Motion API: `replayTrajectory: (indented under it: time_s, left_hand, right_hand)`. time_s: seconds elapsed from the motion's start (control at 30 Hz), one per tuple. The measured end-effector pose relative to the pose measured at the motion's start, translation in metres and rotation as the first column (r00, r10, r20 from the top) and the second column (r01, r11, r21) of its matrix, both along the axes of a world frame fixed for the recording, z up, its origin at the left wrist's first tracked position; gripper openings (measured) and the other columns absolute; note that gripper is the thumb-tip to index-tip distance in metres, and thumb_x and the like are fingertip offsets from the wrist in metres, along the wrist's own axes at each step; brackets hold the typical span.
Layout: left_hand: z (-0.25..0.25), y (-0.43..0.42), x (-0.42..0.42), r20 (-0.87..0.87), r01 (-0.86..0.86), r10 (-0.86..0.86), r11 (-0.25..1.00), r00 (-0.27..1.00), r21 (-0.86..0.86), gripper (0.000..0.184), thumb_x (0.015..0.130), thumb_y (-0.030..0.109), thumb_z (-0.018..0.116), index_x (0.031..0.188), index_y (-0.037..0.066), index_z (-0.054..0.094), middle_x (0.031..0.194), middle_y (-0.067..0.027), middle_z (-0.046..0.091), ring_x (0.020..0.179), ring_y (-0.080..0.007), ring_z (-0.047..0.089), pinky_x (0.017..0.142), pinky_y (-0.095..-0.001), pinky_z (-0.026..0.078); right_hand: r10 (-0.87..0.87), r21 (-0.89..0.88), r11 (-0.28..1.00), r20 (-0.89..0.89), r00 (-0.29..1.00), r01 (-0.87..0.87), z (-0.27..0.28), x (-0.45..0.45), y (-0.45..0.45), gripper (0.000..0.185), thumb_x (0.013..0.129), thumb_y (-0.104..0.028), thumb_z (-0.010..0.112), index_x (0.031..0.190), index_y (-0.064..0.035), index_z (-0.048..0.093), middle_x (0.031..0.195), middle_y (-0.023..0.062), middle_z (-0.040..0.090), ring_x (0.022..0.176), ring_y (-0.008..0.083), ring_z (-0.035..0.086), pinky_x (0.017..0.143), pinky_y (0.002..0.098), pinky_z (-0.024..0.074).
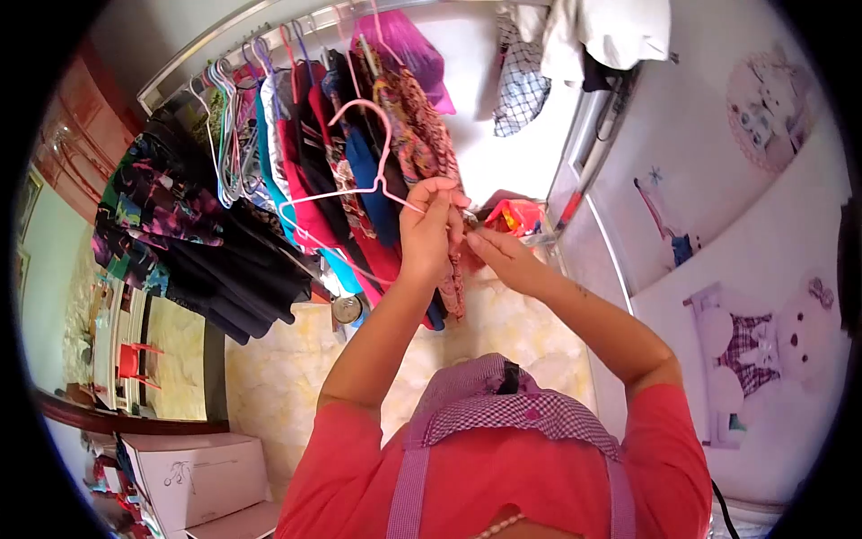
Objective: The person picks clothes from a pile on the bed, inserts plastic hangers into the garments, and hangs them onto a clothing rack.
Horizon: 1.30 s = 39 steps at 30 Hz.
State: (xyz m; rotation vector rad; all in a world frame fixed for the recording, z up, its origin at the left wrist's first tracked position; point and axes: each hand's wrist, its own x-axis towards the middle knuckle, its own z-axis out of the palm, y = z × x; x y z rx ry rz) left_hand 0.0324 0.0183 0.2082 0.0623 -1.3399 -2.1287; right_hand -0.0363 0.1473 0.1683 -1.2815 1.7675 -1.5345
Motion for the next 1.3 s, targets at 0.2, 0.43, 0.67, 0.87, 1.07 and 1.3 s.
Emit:
replayTrajectory:
  time_s: [0.2,0.43,0.67,0.87,1.07,1.3]
  left_hand:
    - [-0.045,0.105,0.050,0.214,0.227,-0.239,0.971,0.947,0.081,0.014,0.090,0.018,0.049,0.095,0.005,0.048,0.077,-0.0059,0.056,0.047,-0.0080,0.047,0.035,-0.0198,0.034]
    - [-0.133,0.248,0.155,0.379,0.522,-0.596,0.803,0.708,0.286,0.017,0.091,0.012,0.045,0.108,0.006,0.045,0.090,-0.0080,0.056,0.080,-0.0157,0.056,0.064,-0.0267,0.046]
    - [-0.137,0.284,0.219,0.433,0.819,-0.796,0.540,0.422,0.195,0.015,0.093,0.014,0.040,0.105,0.005,0.046,0.091,-0.0093,0.057,0.081,-0.0157,0.057,0.065,-0.0261,0.048]
    - [-0.157,0.326,0.332,0.366,0.888,-0.902,0.348,0.229,0.302,0.018,0.094,0.019,0.039,0.101,0.005,0.047,0.085,-0.0096,0.058,0.074,-0.0172,0.058,0.056,-0.0251,0.046]
    - [-0.158,0.371,0.455,0.376,0.911,-0.927,0.154,-0.002,0.383,0.019,0.095,0.020,0.038,0.093,0.005,0.048,0.083,-0.0105,0.059,0.068,-0.0145,0.057,0.053,-0.0235,0.045]
    - [-0.139,0.399,0.510,0.318,0.917,-0.922,-0.088,-0.223,0.389,0.017,0.095,0.018,0.037,0.096,0.004,0.046,0.082,-0.0094,0.058,0.065,-0.0130,0.057,0.050,-0.0209,0.046]
  right_hand:
    - [-0.170,0.088,0.984,0.193,0.966,0.155,-0.027,0.080,0.141,0.027,0.091,-0.025,0.047,0.098,-0.0017,0.059,0.082,0.0042,0.059,0.077,0.0091,0.051,0.070,0.0238,0.0418]
    - [-0.529,0.242,0.848,0.425,0.735,0.471,-0.113,0.211,0.273,0.023,0.091,-0.019,0.047,0.100,0.0005,0.057,0.085,0.0074,0.061,0.081,0.0104,0.054,0.073,0.0236,0.0430]
    - [-0.761,0.184,0.591,0.450,0.466,0.786,-0.137,0.340,0.297,0.020,0.090,-0.018,0.049,0.098,-0.0002,0.055,0.087,0.0060,0.059,0.083,0.0102,0.053,0.074,0.0257,0.0429]
    - [-0.941,0.029,0.240,0.253,0.225,0.970,-0.142,0.489,0.304,0.017,0.090,-0.018,0.049,0.096,-0.0026,0.051,0.085,0.0152,0.058,0.076,0.0247,0.058,0.069,0.0331,0.0456]
    - [-0.959,0.238,0.098,0.281,0.028,0.966,-0.142,0.635,0.333,0.016,0.089,-0.019,0.049,0.094,-0.0042,0.052,0.078,0.0150,0.058,0.072,0.0256,0.058,0.064,0.0334,0.0453]
    - [-0.942,0.216,-0.171,0.250,-0.224,0.961,-0.125,0.706,0.330,0.017,0.089,-0.021,0.050,0.091,-0.0035,0.051,0.071,0.0169,0.056,0.064,0.0298,0.056,0.058,0.0347,0.0439]
